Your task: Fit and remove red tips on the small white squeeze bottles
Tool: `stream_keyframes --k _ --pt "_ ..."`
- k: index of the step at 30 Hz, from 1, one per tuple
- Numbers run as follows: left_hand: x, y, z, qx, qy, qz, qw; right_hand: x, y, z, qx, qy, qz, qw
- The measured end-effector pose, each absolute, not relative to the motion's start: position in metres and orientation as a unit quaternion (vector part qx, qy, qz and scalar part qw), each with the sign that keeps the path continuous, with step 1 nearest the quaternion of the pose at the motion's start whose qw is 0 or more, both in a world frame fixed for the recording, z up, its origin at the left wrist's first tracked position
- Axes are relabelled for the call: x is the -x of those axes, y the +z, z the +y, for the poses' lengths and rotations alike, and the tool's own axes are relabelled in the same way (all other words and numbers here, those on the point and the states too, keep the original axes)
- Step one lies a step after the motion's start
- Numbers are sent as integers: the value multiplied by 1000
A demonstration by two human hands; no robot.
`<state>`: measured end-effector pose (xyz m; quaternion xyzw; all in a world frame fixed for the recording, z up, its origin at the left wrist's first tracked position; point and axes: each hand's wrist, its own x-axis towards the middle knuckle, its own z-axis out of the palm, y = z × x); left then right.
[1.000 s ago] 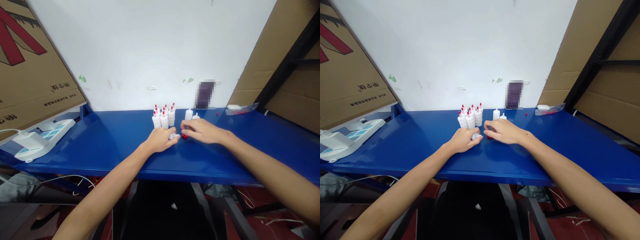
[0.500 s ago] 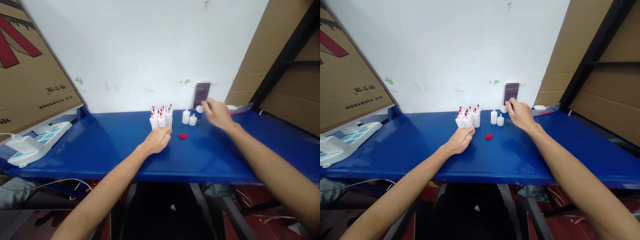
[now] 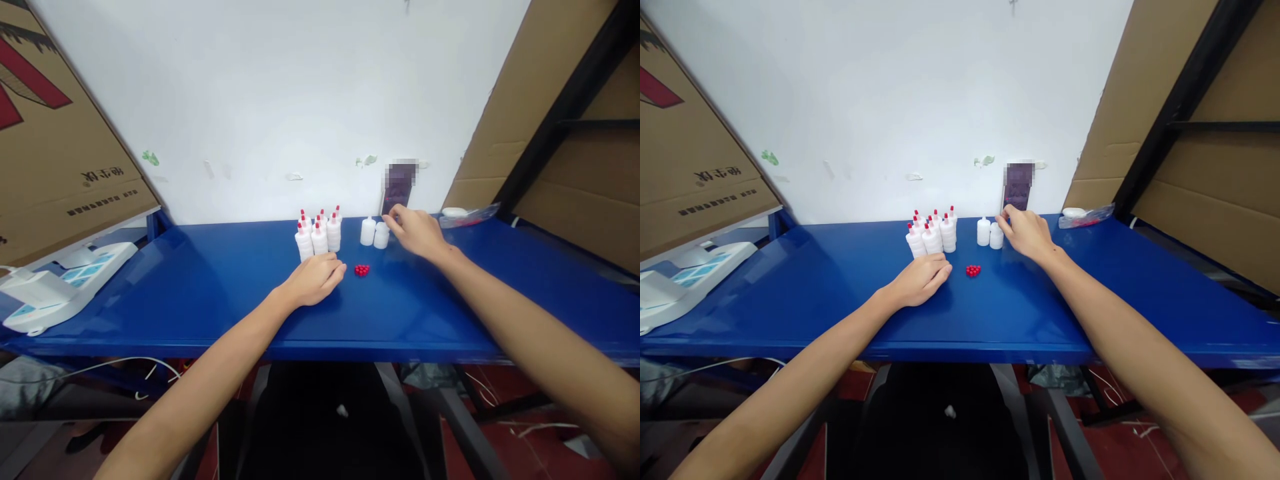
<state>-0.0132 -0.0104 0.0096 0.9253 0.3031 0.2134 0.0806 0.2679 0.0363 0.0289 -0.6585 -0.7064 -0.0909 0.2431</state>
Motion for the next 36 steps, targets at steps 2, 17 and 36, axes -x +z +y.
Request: stream_keyframes --k 2,17,36 --pt "14 10 -11 -925 210 305 84 -269 27 37 654 -86 -710 245" --pt "16 -4 2 -911 277 287 108 -205 38 -18 356 97 -910 190" --pt "13 3 -6 -905 291 311 23 -206 39 -16 341 118 -907 217"
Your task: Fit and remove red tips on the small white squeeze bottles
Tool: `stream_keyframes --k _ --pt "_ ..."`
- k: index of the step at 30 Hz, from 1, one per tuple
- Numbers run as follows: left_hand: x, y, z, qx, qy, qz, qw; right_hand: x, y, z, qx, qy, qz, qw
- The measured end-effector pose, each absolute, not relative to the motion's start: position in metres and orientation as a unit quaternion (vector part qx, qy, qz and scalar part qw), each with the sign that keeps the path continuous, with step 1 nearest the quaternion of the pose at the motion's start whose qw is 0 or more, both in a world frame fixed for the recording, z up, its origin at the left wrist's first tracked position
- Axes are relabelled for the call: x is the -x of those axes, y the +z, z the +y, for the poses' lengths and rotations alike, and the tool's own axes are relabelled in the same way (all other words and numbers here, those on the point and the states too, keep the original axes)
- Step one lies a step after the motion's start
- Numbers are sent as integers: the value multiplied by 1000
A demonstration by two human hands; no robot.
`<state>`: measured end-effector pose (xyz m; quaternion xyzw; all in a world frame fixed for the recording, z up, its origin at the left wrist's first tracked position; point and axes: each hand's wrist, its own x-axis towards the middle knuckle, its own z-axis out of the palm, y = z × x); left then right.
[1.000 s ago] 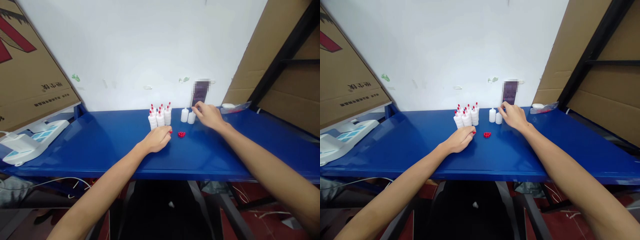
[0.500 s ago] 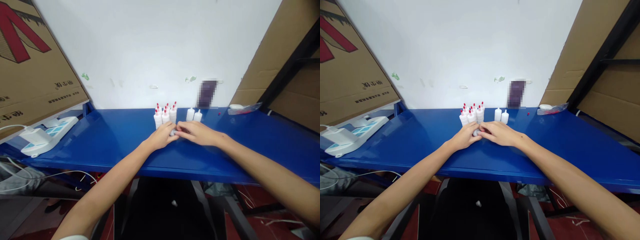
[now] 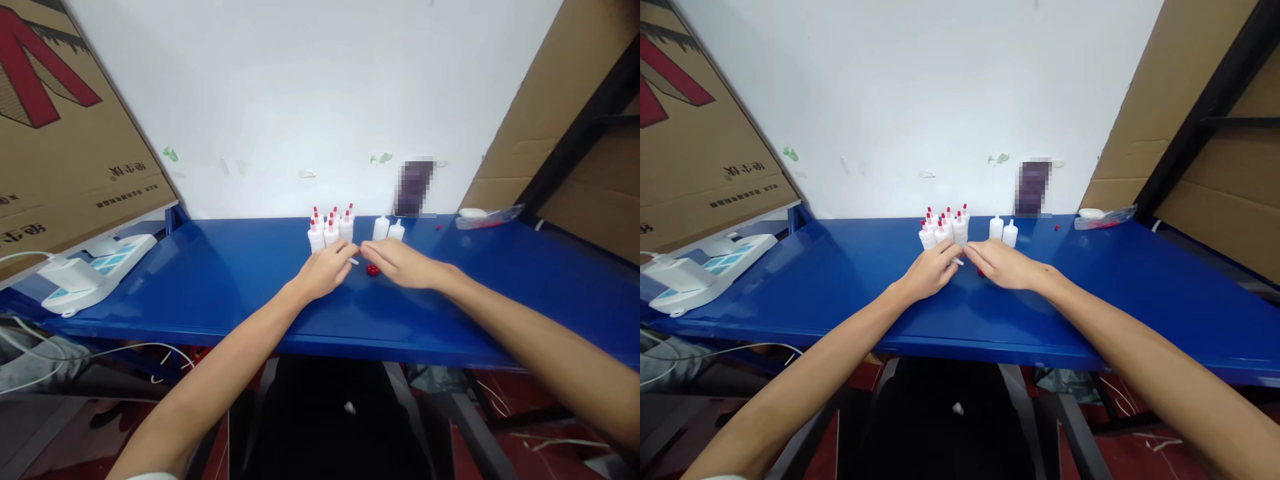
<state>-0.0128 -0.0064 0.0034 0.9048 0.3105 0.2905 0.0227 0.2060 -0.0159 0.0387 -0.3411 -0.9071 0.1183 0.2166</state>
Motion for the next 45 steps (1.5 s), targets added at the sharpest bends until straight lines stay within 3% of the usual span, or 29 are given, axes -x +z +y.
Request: stream_keyframes --k 4,13,45 --pt "16 7 -10 -878 341 337 3 -226 41 -4 392 90 -886 231" --pt "13 7 -13 -887 305 347 -11 -251 35 15 454 137 -878 69" --pt "13 4 -11 -911 227 342 -44 -252 30 16 433 141 -885 93"
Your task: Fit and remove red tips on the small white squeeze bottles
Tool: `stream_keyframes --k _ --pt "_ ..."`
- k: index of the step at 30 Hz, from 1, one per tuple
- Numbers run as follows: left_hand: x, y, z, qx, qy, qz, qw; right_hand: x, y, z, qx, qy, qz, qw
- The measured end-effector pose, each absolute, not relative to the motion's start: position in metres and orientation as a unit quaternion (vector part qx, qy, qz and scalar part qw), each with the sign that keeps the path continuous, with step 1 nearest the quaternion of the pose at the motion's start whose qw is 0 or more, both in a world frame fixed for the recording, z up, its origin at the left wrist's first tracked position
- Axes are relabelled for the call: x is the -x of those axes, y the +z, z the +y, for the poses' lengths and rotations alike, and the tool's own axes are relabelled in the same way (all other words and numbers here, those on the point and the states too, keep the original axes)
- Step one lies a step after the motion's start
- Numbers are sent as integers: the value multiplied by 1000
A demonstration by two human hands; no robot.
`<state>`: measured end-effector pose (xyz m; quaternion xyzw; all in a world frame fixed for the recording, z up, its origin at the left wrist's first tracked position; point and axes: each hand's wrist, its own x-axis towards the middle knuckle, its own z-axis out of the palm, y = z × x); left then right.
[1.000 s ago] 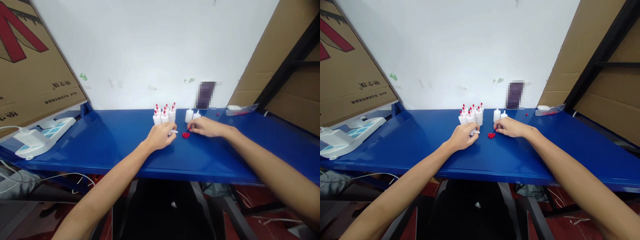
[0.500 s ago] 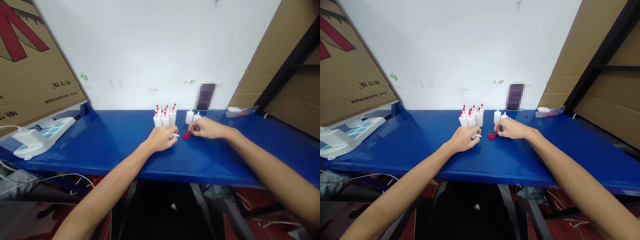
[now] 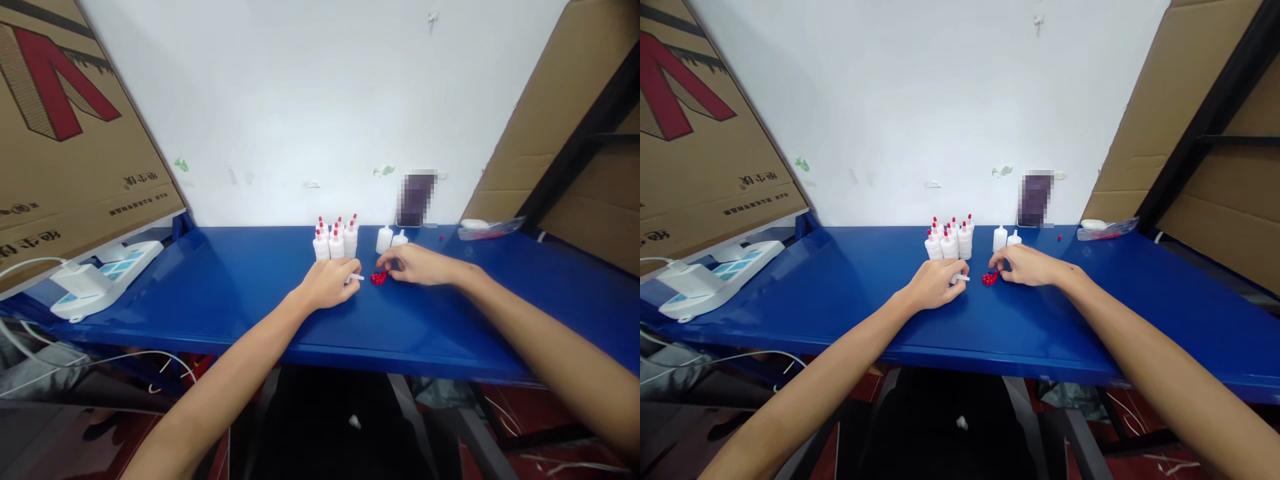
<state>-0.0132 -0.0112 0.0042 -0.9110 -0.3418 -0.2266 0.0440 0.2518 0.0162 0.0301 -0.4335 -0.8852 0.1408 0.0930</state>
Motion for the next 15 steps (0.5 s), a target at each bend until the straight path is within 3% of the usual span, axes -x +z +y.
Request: stream_keyframes --k 15 --pt "12 8 -12 912 -180 -364 53 -243 33 11 454 151 -876 49"
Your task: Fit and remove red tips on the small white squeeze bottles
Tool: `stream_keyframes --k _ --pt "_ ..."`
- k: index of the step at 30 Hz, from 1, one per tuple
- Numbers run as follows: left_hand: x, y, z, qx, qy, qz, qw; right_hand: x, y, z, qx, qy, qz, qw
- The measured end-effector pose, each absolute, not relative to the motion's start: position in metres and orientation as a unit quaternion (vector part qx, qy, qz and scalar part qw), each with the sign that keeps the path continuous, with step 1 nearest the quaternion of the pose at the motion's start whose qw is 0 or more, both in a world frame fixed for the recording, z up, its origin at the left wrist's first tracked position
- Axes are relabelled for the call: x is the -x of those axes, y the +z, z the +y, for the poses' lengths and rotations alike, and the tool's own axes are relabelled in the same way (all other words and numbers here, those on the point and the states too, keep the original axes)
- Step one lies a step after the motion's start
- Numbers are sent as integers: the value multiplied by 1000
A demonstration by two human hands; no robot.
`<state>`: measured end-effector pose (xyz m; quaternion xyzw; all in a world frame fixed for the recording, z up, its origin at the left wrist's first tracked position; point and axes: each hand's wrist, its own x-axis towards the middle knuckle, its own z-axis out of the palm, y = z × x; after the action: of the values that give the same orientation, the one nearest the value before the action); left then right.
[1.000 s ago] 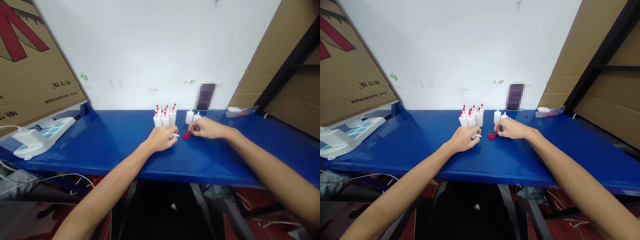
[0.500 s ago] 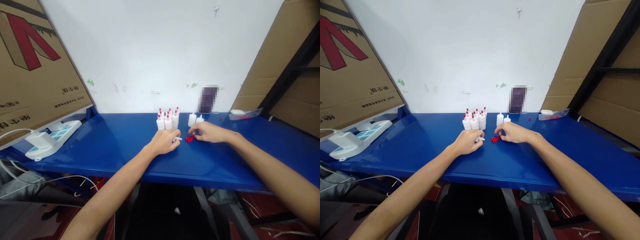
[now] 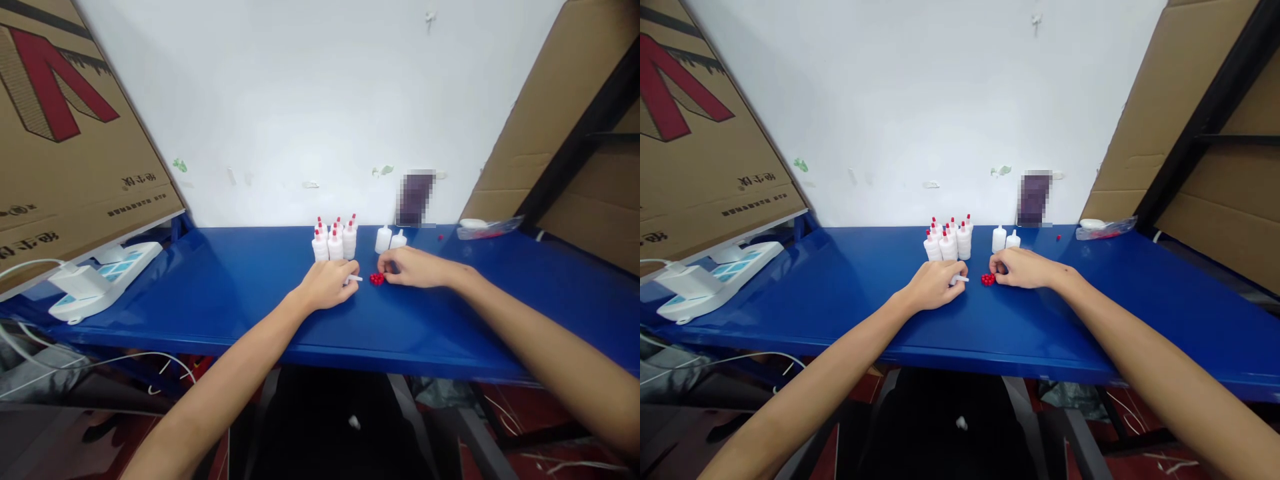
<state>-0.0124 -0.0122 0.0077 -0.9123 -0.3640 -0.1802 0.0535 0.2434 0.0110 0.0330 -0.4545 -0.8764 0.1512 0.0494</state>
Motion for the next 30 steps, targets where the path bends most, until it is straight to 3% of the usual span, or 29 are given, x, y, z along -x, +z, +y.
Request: stream_keyframes --k 5,12,16,23,30 --pt "12 6 -12 910 -208 -358 40 -245 43 5 451 138 -877 89" --pt "9 5 -15 881 -263 -391 38 -216 46 -18 361 268 -862 235" --pt "7 7 -17 877 -261 -402 32 -198 33 -24 346 192 -868 301" --pt "7 8 -14 864 -259 -431 14 -199 26 -23 311 116 -886 324" --pt "9 14 -11 783 -261 -564 23 -248 37 10 464 -41 -757 459"
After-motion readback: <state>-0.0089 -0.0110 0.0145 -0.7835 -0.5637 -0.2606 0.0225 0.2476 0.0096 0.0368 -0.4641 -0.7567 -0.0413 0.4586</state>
